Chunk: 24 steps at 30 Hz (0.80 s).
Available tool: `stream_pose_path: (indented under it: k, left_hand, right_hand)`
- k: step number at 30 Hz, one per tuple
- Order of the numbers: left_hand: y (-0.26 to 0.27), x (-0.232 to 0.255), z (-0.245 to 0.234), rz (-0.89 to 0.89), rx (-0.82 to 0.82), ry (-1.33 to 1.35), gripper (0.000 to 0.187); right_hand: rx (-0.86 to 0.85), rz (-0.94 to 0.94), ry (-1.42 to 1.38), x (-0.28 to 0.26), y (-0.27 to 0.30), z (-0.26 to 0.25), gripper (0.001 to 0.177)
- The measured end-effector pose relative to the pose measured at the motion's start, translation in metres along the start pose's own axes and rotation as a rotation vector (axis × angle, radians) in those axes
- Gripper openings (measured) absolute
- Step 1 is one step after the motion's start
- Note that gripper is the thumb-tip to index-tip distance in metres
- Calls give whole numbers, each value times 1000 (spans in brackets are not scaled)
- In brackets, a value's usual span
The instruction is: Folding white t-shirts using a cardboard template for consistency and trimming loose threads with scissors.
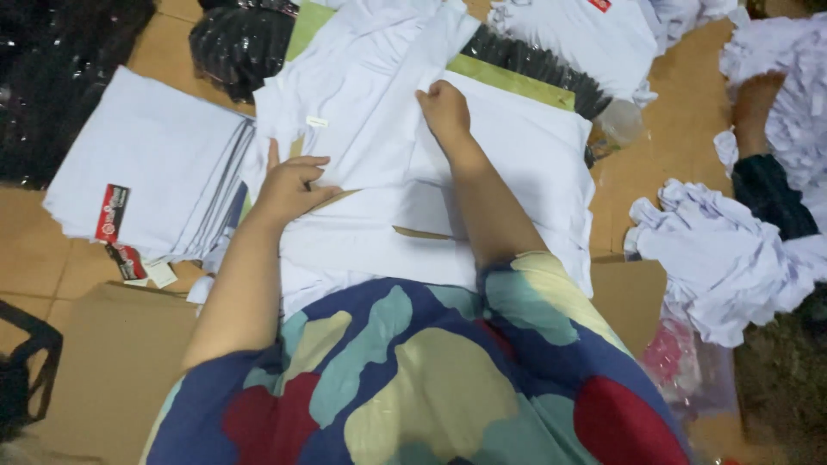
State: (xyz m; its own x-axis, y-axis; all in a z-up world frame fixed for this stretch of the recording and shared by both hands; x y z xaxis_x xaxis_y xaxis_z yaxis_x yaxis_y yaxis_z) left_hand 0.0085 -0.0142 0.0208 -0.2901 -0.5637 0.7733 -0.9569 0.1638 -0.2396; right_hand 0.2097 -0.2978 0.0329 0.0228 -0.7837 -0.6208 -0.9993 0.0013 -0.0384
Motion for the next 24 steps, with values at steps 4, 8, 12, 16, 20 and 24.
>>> stream_pose_path:
  k: [4,8,12,16,20,24]
  left_hand:
    - [-2,-1,2,-19,-42,-29,34]
    - [-2,3,0,-29,-73,-20,39]
    - [-3,10,-6,-37,-97,-10,33]
    - [-3,28,-21,-105,-171,54,17]
    - [3,-3,-16,-60,-237,23,18]
    - [5,-10,-20,62,-251,70,32]
  right_hand:
    - [-113,211,-1279,-16,4,-15,32]
    - [-461,133,-1816,-2,11,-82,17]
    - [-303,-242,-1698,-24,98,-192,78]
    - [-332,-483,-1541,-18,145,-260,80]
    - [-498,-742,-1342,8,250,-308,48]
    - [-818,-1044,-1076,-12,284,-320,6]
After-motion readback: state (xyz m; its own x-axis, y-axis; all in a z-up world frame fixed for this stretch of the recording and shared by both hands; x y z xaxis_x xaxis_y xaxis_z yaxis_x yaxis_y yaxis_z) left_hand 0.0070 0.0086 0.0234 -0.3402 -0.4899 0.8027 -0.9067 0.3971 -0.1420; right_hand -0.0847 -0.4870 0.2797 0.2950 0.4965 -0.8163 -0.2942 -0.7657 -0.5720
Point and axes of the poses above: each hand's wrist, its own y-axis away from the middle knuckle, its own z-axis out of the palm, x = y × z, the point moved 1 cm from there along -y, towards the middle knuckle, and after that the axes turned 4 degrees about z, right-handed, at the moved point
